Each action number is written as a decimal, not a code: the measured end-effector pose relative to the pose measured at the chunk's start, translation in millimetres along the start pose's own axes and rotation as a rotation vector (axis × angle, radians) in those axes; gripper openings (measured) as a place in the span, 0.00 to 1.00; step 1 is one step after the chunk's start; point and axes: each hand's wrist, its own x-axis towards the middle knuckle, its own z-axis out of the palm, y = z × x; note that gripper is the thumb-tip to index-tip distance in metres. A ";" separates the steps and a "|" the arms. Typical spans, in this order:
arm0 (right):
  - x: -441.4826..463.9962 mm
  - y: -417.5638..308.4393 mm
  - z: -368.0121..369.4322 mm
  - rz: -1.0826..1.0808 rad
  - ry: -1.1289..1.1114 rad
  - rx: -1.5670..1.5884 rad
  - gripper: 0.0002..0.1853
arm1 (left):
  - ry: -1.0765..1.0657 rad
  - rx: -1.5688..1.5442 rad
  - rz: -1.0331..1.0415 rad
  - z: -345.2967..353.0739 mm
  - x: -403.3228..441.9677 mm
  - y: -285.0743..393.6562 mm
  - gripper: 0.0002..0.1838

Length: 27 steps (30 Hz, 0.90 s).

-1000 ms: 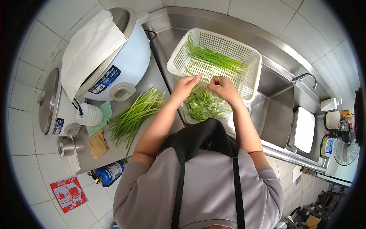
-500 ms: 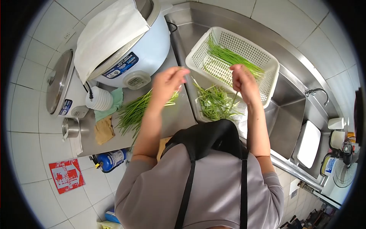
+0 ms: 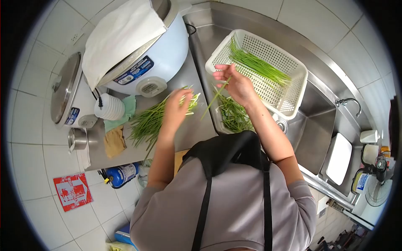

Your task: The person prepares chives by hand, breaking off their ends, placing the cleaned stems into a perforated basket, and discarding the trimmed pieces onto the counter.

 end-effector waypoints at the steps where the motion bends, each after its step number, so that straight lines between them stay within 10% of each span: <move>1: 3.7 4.2 9.0 0.015 0.003 -0.025 0.26 | -0.091 -0.203 -0.074 14.6 0.8 7.2 0.13; 6: 11.8 9.5 14.2 -0.068 0.020 -0.180 0.27 | -0.384 -0.510 -0.345 23.6 12.8 16.0 0.13; 14: -2.6 -46.0 -80.9 -0.211 0.265 -0.219 0.17 | -0.205 0.344 -0.142 -48.3 -6.1 -78.4 0.13; 22: -5.3 -93.9 -172.0 -0.207 0.501 -0.367 0.11 | -0.250 0.482 -0.137 -42.0 -40.8 -85.8 0.49; 27: 13.9 -81.7 -238.8 -0.052 0.622 -1.130 0.10 | -0.323 0.409 -0.108 -34.7 -36.9 -104.3 0.54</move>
